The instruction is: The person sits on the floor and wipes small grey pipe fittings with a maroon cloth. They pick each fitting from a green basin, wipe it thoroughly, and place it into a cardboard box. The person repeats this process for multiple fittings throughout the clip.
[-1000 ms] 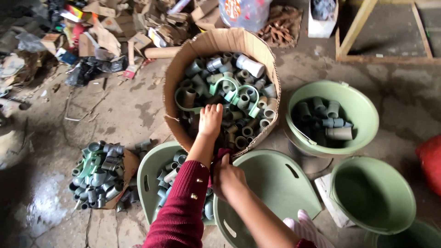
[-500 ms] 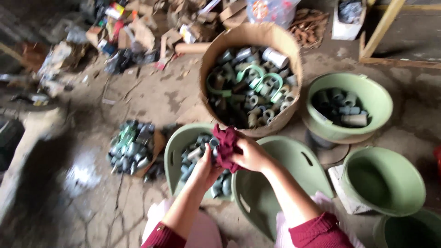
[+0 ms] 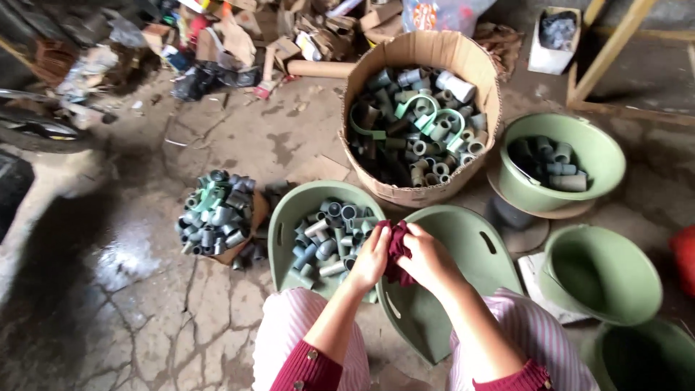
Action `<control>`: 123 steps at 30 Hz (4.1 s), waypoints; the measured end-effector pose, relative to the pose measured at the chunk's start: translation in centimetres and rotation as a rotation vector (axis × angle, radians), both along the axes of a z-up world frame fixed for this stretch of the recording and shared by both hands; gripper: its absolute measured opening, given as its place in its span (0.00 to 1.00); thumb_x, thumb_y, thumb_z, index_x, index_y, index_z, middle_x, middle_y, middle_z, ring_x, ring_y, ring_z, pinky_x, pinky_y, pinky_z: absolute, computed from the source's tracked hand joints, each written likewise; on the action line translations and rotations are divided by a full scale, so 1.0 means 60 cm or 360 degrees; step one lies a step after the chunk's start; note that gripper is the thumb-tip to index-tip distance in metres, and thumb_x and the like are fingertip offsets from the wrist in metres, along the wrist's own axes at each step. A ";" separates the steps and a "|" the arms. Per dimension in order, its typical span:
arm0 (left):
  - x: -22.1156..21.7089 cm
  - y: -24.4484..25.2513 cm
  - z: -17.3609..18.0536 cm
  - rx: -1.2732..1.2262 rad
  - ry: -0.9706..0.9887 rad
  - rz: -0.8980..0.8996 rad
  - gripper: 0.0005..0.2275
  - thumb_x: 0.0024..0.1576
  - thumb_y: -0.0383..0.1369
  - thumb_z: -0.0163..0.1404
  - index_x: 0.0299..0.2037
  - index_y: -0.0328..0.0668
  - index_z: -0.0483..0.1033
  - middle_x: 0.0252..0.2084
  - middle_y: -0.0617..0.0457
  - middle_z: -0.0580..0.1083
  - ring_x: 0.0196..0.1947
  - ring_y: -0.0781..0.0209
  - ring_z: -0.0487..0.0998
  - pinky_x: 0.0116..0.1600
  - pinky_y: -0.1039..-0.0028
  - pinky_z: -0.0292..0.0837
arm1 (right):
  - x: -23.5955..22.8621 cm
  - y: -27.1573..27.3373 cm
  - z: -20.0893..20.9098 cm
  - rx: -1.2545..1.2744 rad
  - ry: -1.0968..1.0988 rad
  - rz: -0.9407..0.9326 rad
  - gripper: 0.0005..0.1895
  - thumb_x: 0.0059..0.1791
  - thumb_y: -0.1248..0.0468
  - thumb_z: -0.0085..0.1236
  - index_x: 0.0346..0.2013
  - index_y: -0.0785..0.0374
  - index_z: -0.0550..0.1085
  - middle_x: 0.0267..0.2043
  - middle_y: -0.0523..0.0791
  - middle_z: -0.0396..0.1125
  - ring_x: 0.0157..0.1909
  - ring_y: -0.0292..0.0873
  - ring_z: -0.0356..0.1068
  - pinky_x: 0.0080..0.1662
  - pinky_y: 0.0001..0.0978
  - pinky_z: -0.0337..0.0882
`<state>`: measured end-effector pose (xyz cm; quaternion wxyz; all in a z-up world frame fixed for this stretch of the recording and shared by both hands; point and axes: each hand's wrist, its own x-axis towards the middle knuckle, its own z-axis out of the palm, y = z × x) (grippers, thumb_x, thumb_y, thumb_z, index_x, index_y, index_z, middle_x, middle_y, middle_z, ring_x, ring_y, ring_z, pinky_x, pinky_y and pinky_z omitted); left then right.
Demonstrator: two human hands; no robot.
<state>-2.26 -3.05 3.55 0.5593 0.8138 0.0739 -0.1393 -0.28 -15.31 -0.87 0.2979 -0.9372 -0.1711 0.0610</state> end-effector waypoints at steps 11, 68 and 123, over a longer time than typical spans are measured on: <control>0.045 0.021 -0.136 -0.0784 -0.0624 0.0310 0.23 0.57 0.36 0.37 0.60 0.36 0.48 0.60 0.37 0.50 0.61 0.50 0.48 0.63 0.61 0.39 | 0.027 0.023 -0.006 0.0779 -0.0038 -0.0268 0.10 0.34 0.69 0.52 0.29 0.61 0.72 0.33 0.47 0.67 0.39 0.48 0.67 0.40 0.39 0.67; 0.039 0.072 -0.103 -0.0168 -0.0860 0.0065 0.14 0.56 0.33 0.24 0.44 0.48 0.63 0.15 0.48 0.67 0.19 0.53 0.65 0.32 0.68 0.62 | 0.005 0.051 -0.059 0.1290 0.0904 -0.0619 0.07 0.40 0.61 0.46 0.23 0.59 0.61 0.19 0.43 0.53 0.20 0.41 0.56 0.16 0.28 0.56; 0.065 0.053 -0.144 -0.0428 -0.0345 0.0581 0.18 0.52 0.36 0.45 0.10 0.42 0.62 0.07 0.58 0.57 0.12 0.71 0.55 0.19 0.82 0.48 | 0.013 0.016 -0.009 0.0372 -0.0056 -0.0034 0.04 0.34 0.68 0.54 0.23 0.63 0.70 0.23 0.48 0.64 0.28 0.50 0.66 0.31 0.37 0.66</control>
